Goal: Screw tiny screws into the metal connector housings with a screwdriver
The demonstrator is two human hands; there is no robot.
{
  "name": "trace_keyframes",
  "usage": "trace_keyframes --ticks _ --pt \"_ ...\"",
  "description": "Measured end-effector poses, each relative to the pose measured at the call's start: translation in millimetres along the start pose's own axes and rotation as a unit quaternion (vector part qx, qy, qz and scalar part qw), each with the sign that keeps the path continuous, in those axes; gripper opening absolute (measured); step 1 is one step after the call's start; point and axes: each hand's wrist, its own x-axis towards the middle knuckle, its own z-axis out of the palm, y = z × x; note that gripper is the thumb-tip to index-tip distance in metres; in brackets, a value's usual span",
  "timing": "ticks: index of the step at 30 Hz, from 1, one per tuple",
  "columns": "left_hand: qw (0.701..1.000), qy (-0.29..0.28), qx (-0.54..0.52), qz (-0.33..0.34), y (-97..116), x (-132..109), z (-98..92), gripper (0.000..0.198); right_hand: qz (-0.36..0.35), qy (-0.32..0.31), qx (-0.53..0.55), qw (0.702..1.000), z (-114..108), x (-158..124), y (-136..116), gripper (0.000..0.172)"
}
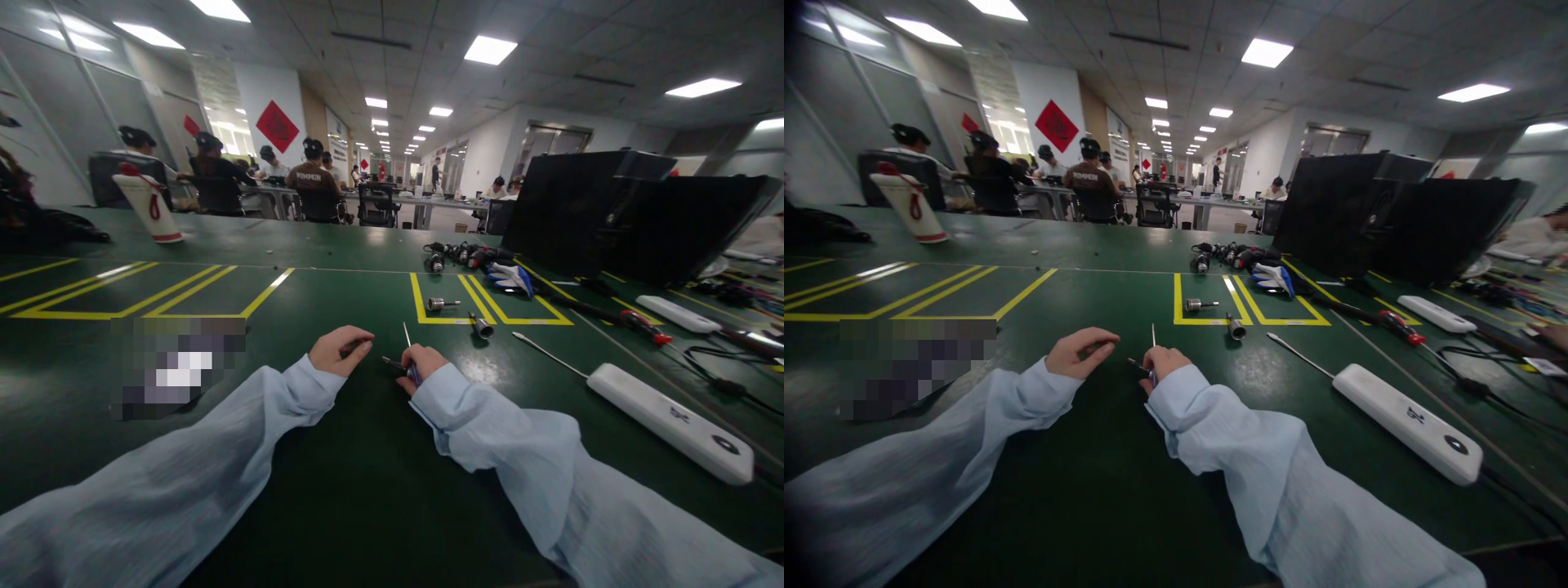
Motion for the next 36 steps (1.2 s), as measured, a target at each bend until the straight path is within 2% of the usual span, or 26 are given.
trace_keyframes --ticks 5,9,13,15,20,24,29,36 --pt "0.982 -0.015 0.081 0.169 17 -7 8.0 0.026 -0.005 0.019 0.057 0.998 6 3 13 0.027" --pt "0.966 -0.06 0.125 0.217 22 -10 14.9 0.035 -0.005 0.034 0.191 0.981 13 3 24 0.036" --pt "0.959 -0.101 0.127 0.233 24 -8 19.6 0.043 0.01 0.067 0.39 0.918 17 3 34 0.031" --pt "0.956 -0.118 0.123 0.238 26 -5 24.9 0.045 0.035 0.087 0.439 0.894 18 6 38 0.028" --pt "0.949 -0.162 0.126 0.241 29 4 42.9 0.043 0.074 0.131 0.445 0.883 20 13 46 0.027" --pt "0.949 -0.178 0.108 0.235 28 7 44.8 0.034 0.089 0.134 0.468 0.869 24 14 49 0.028" --pt "0.961 -0.136 0.056 0.234 26 6 33.6 0.029 0.131 0.14 0.493 0.849 18 14 50 0.028" --pt "0.982 -0.085 0.015 0.169 20 7 24.6 0.029 0.154 0.121 0.515 0.834 7 12 48 0.028"
